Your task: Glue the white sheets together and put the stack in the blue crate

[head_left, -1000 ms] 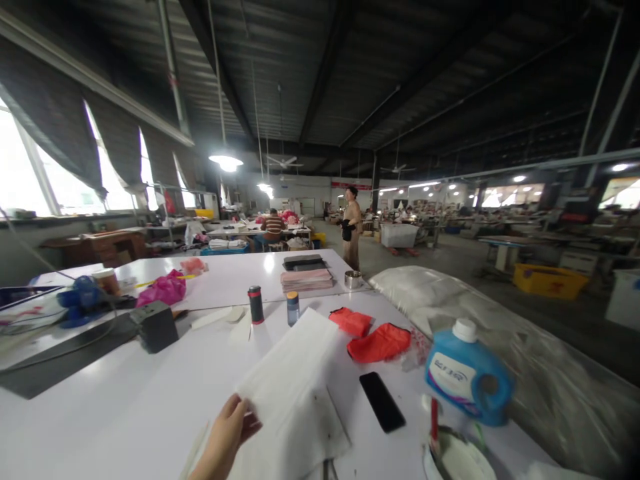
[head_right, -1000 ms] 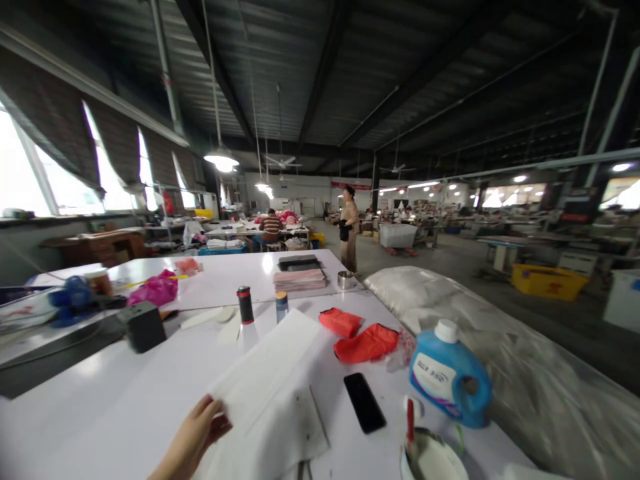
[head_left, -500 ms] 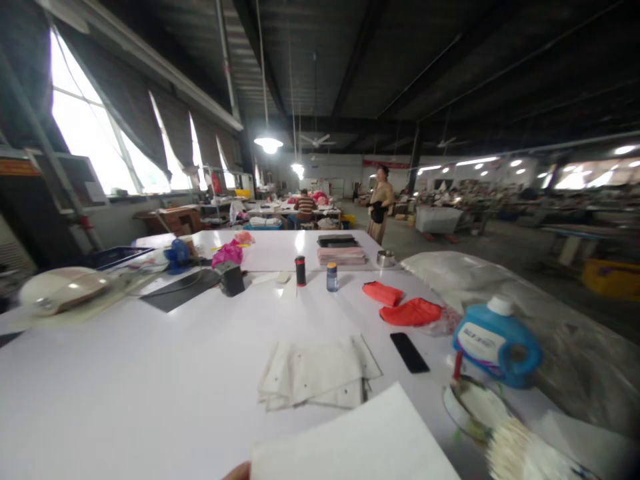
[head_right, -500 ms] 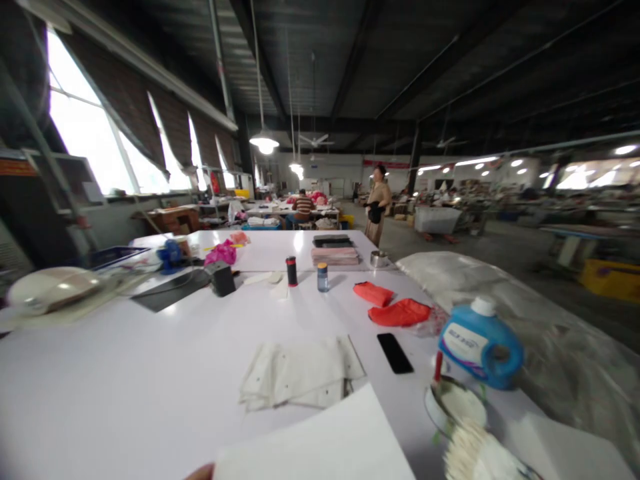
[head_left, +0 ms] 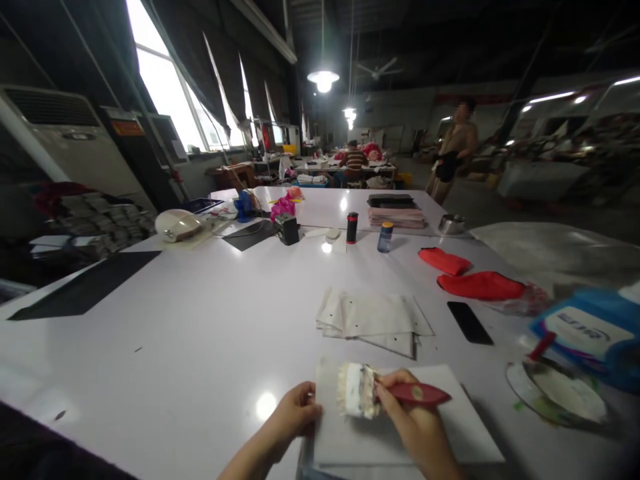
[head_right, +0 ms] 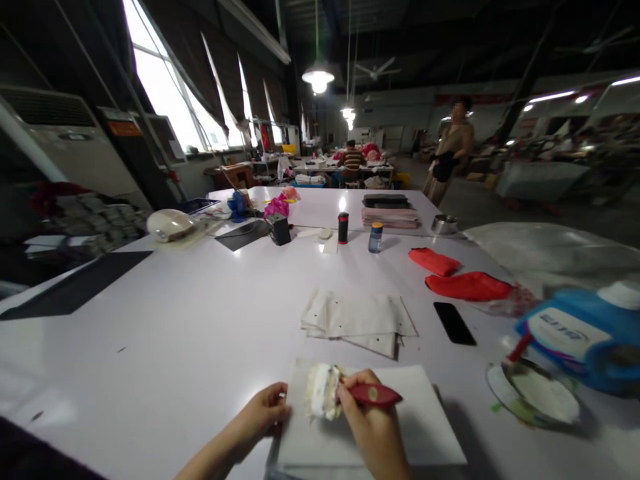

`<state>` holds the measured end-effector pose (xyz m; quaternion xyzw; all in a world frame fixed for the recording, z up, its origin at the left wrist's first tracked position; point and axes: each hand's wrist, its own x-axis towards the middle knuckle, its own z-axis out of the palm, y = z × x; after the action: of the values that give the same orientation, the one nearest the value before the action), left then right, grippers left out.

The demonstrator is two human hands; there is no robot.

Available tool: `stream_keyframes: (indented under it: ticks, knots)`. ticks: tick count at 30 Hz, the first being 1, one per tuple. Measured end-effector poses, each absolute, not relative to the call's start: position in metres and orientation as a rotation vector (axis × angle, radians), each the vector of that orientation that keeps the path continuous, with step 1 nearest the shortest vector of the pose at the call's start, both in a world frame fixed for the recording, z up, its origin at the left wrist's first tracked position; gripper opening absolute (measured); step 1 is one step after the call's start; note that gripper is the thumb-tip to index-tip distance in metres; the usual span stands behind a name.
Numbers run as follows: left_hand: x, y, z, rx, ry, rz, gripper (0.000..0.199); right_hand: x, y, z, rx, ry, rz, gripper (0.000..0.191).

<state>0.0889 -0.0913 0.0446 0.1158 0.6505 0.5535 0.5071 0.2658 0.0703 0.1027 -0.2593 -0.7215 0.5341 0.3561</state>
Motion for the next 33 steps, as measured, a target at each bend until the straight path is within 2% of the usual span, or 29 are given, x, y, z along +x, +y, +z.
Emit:
stream_keyframes:
  ticks: [4,6,11,14,16,18,22,25,29,33]
  knots:
    - [0.089,-0.091,0.038,0.284,1.476,1.362,0.037,0.236,0.06,0.095,-0.683,-1.961,1.531,0.026]
    - [0.087,-0.092,0.036,0.284,1.432,1.385,0.037,0.247,0.077,0.086,-0.763,-2.008,1.49,0.026]
    - [0.082,-0.097,0.034,0.265,1.471,1.364,0.037,0.346,0.167,0.07,-1.134,-2.075,0.924,0.035]
    - [0.082,-0.099,0.038,0.272,1.489,1.321,0.035,0.398,0.203,0.081,-1.273,-2.023,0.565,0.038]
    - [0.083,-0.099,0.042,0.286,1.49,1.309,0.033,0.404,0.196,0.096,-1.22,-1.946,0.402,0.035]
    - [0.084,-0.098,0.046,0.294,1.479,1.309,0.032,0.385,0.165,0.111,-1.089,-1.894,0.454,0.028]
    - [0.087,-0.095,0.049,0.308,1.447,1.291,0.037,0.31,0.072,0.119,-0.721,-2.001,1.068,0.017]
    - [0.089,-0.095,0.046,0.317,1.447,1.289,0.041,0.279,0.035,0.107,-0.653,-2.073,1.275,0.011]
    - [0.088,-0.096,0.042,0.329,1.482,1.285,0.041,0.317,0.071,0.084,-0.81,-2.159,1.18,0.015]
    - [0.086,-0.097,0.046,0.354,1.504,1.255,0.041,0.404,0.145,0.082,-1.064,-2.16,0.725,0.023]
